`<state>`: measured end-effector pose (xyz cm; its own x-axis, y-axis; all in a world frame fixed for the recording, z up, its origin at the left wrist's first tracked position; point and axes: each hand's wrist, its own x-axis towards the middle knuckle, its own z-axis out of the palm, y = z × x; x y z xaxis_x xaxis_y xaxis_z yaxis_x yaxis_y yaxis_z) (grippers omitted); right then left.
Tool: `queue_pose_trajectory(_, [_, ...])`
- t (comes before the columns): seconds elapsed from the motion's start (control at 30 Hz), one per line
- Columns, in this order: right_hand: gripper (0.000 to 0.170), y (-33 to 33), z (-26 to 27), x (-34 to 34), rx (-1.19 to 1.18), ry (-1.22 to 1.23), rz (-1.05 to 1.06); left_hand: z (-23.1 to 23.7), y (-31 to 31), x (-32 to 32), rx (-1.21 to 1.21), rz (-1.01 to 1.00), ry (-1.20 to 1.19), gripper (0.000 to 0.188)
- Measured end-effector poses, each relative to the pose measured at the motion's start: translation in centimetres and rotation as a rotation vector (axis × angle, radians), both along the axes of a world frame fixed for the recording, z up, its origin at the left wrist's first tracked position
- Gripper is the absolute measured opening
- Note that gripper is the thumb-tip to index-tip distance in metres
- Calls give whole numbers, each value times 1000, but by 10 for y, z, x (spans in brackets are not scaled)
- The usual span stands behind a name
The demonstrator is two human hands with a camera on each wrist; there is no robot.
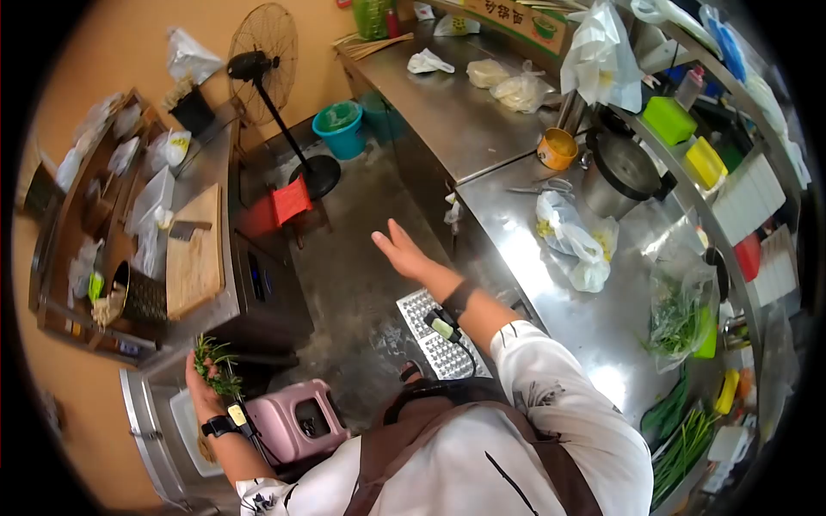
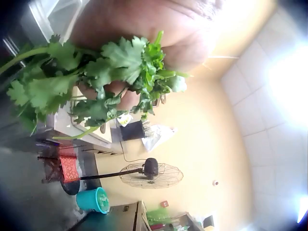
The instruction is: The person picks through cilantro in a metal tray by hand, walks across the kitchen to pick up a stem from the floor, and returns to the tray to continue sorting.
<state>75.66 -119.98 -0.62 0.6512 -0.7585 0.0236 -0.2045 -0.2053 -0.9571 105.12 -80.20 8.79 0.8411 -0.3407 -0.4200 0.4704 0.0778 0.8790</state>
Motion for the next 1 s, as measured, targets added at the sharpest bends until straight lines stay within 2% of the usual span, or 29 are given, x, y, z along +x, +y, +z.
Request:
queue_pose_trajectory(0.03, [87, -12, 7, 19, -26, -14, 11, -1, 0, 28, -101, -78, 15, 25])
queue_pose_trajectory(0.1, [87, -23, 14, 48, -73, -8, -1, -6, -11, 78, -97, -70, -81, 22])
queue_pose_trajectory(0.17, [87, -37, 8, 67, -87, -15, -11, 7, -39, 96, -59, -56, -69, 22])
queue_pose_trajectory(0.23, [87, -46, 4, 70, -67, 45, -10, -29, -56, 155, -90, -30, -103, 26])
queue_pose_trajectory(0.3, [88, -54, 7, 66, -2, 111, -18, -35, -83, 175, -91, -103, -69, 27])
queue_pose_trajectory(0.37, [88, -70, -1, 70, 10, 147, -49, -23, -120, 173, -115, -100, -59, 29])
queue_pose_trajectory(0.43, [89, -89, -4, 71, 24, 158, -58, -24, -156, 183, -72, -11, -93, 30])
queue_pose_trajectory(0.47, [89, -98, -7, 73, 21, 162, -72, -29, -166, 198, -48, -69, -77, 31])
queue_pose_trajectory(0.5, [89, -107, -8, 75, 18, 164, -75, -36, -180, 212, 12, -11, -67, 38])
queue_pose_trajectory(0.57, [88, -125, -6, 74, 5, 155, -72, -34, -195, 225, -46, -153, -18, 39])
queue_pose_trajectory(0.63, [88, -149, -12, 79, -8, 126, -79, -7, -231, 194, 115, -46, -73, 32])
queue_pose_trajectory(0.7, [89, -170, -5, 78, 31, 112, -81, -11, -242, 221, -102, -233, -43, 29])
queue_pose_trajectory(0.77, [89, -192, -5, 83, 56, 72, -66, -11, -275, 251, 289, 175, -214, 33])
queue_pose_trajectory(0.8, [89, -198, -7, 89, 81, 55, -81, -10, -268, 257, 3, -108, -152, 41])
queue_pose_trajectory(0.87, [89, -220, -3, 93, 16, 48, -20, -6, -286, 257, 16, -88, -156, 38])
queue_pose_trajectory(1.0, [87, -241, -3, 95, 40, 32, -7, 1, -318, 257, 58, -44, -150, 32])
